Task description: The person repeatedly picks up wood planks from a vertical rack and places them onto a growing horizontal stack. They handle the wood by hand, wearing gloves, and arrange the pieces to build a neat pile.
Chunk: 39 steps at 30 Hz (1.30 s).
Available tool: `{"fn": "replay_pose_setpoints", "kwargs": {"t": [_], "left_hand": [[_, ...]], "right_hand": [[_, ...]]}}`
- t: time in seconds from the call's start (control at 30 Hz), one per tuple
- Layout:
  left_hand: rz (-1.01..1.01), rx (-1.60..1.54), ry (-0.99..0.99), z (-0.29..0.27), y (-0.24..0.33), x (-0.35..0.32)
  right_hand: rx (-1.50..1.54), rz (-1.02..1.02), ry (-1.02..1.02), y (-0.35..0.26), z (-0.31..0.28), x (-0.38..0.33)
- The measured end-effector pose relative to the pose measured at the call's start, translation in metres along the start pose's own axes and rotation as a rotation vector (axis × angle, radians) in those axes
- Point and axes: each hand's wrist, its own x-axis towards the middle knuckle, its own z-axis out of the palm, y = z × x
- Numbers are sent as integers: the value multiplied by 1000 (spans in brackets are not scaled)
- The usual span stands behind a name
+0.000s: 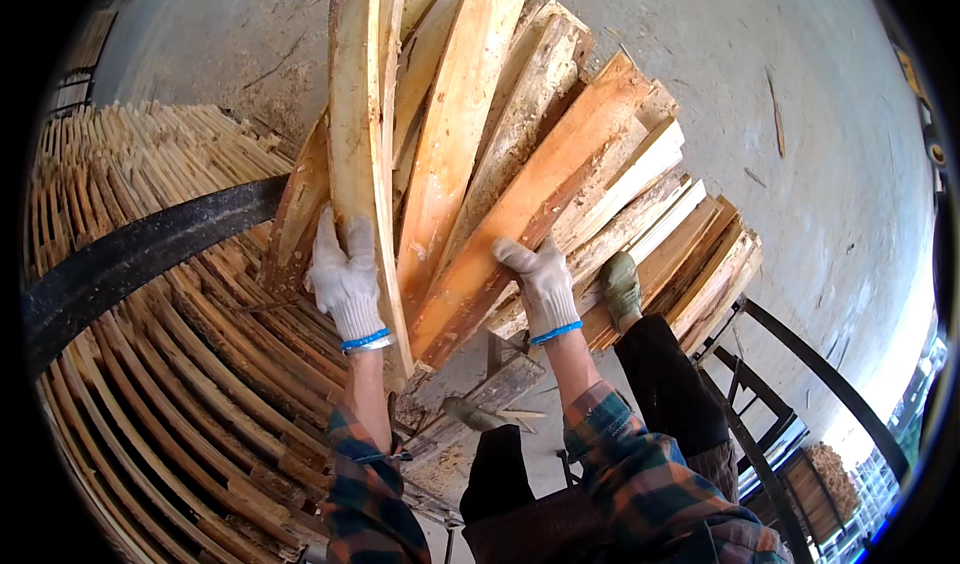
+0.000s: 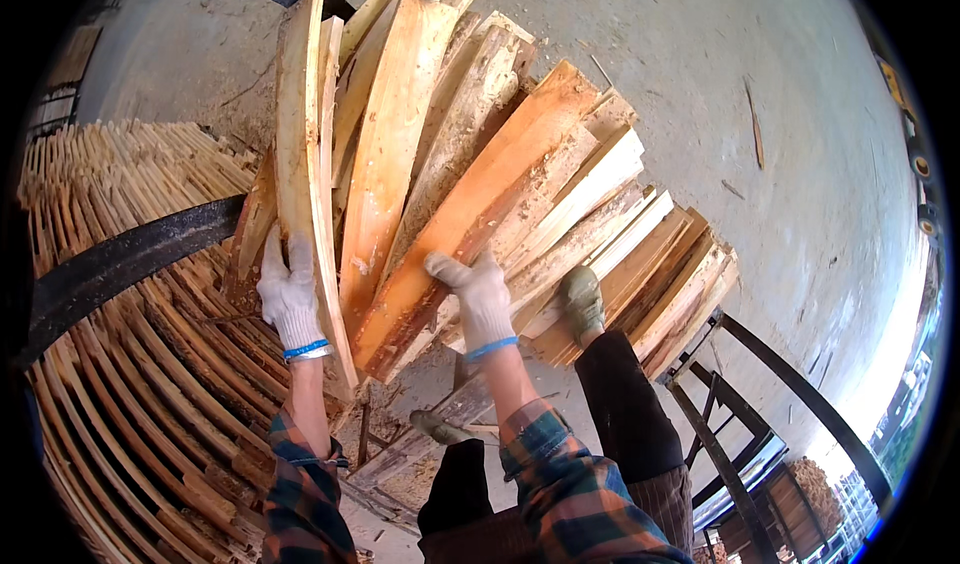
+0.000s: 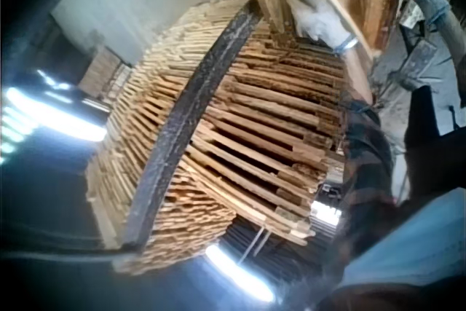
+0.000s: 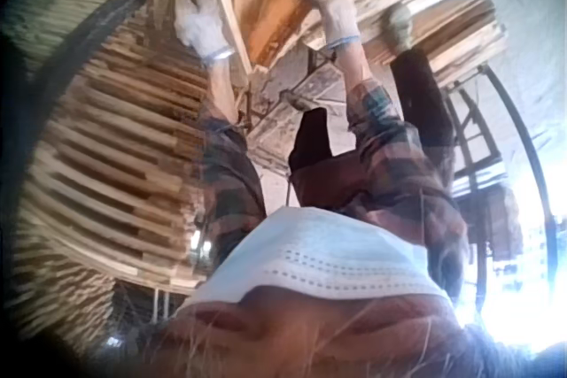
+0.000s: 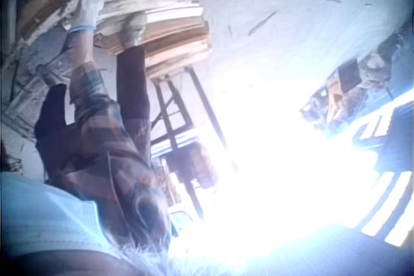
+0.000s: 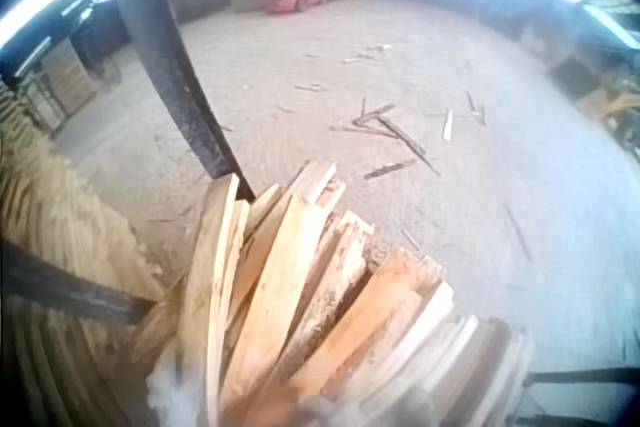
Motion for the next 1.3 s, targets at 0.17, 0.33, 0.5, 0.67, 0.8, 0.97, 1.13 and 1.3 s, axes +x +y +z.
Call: {"fn": "replay_pose_setpoints", "kwargs": {"t": [0.17,0.33,0.5,0.67,0.8,0.97,1.13,1.3], "left_hand": [[-115,-55,49,14,41,-83],[-407,-667,22,4,29,-101],[-515,-515,176,-17,15,-116],[-318,-114,71,-22,-23,-134],[-186,107,60,-17,-24,-127],[-227,-33,-184,-4,12,-171],[-248,-332,-425,17,24,-191],[-236,-4,-333,18,30,-131]], "right_hand": [[628,6,-283,-57,-26,-28],[224,-57,-313,-55,-14,-38],[337,-9,26,-5,4,-16],[222,5,-48,-2,10,-25],[332,54,-182,8,5,-15],[393,38,-337,7,-17,-11],[205,72,-426,-5,-66,0],[-28,-6,-329,0,-51,-10]]}}
